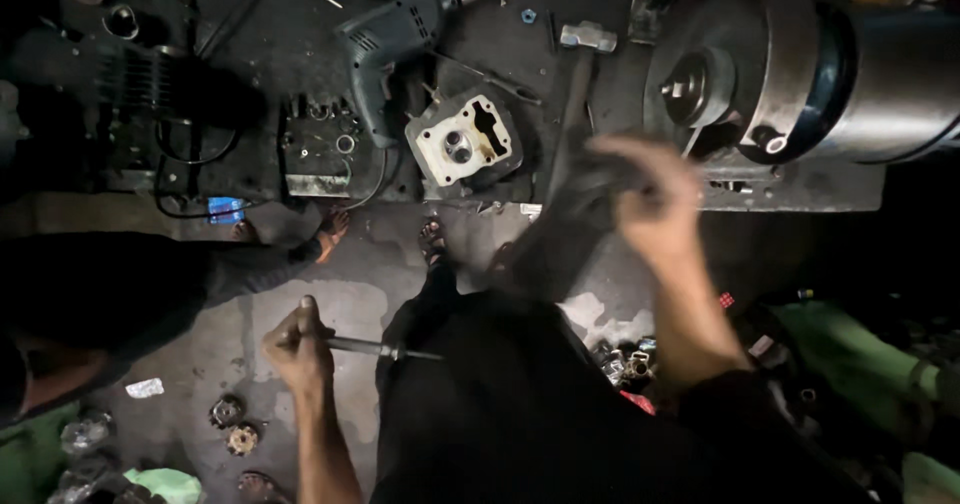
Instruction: The person works on a small engine cylinder head at a cluttered workshop bench. They handle the head, use a socket wrench and a power drill on it, fit components into the head, and press parts into place by hand before setting the head down and stepping away.
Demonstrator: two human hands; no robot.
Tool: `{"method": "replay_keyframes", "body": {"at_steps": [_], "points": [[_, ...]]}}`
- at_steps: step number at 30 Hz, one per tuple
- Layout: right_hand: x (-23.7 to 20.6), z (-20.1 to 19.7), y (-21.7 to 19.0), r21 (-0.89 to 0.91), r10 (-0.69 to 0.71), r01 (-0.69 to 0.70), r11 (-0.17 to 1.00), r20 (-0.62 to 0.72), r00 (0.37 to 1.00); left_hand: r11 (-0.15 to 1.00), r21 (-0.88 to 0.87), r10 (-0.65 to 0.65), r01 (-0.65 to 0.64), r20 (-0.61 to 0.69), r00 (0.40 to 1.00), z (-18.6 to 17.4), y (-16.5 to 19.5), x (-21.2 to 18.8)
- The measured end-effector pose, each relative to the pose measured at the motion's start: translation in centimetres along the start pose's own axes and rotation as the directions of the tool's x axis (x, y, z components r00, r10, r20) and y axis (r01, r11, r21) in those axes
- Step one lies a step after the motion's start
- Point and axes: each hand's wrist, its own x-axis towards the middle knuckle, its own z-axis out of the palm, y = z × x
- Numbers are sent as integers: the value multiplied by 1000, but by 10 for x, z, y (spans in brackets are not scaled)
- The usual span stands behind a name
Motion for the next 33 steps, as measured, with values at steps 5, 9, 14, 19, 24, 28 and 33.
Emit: {"method": "replay_keyframes", "body": {"at_steps": [5, 9, 14, 19, 24, 28, 33], "points": [[51, 8, 18, -190, -135, 83, 978, -281, 950, 977, -205, 54, -56, -15, 998, 13, -2, 35], [58, 63, 21, -515, -49, 130, 847, 168, 985, 977, -178, 108, -118, -62, 992, 19, 21, 55], [-20, 167, -21, 153, 136, -391, 908, 773, 620, 967, -92, 230, -236, -65, 971, 32, 58, 69], [-52, 207, -58, 294, 34, -890, 350, 945, 325, 885, -183, 402, -428, -160, 901, 44, 75, 82], [-44, 190, -61, 563, -12, -480, 673, 657, 754, 780, -206, 585, -590, -94, 806, 40, 80, 90], [-41, 187, -47, 467, 22, -671, 576, 812, 583, 822, -199, 530, -533, -75, 845, 53, 83, 91], [-52, 194, -37, 469, 158, -609, 640, 695, 701, 806, -273, 535, -525, -40, 844, 66, 86, 100]]}}
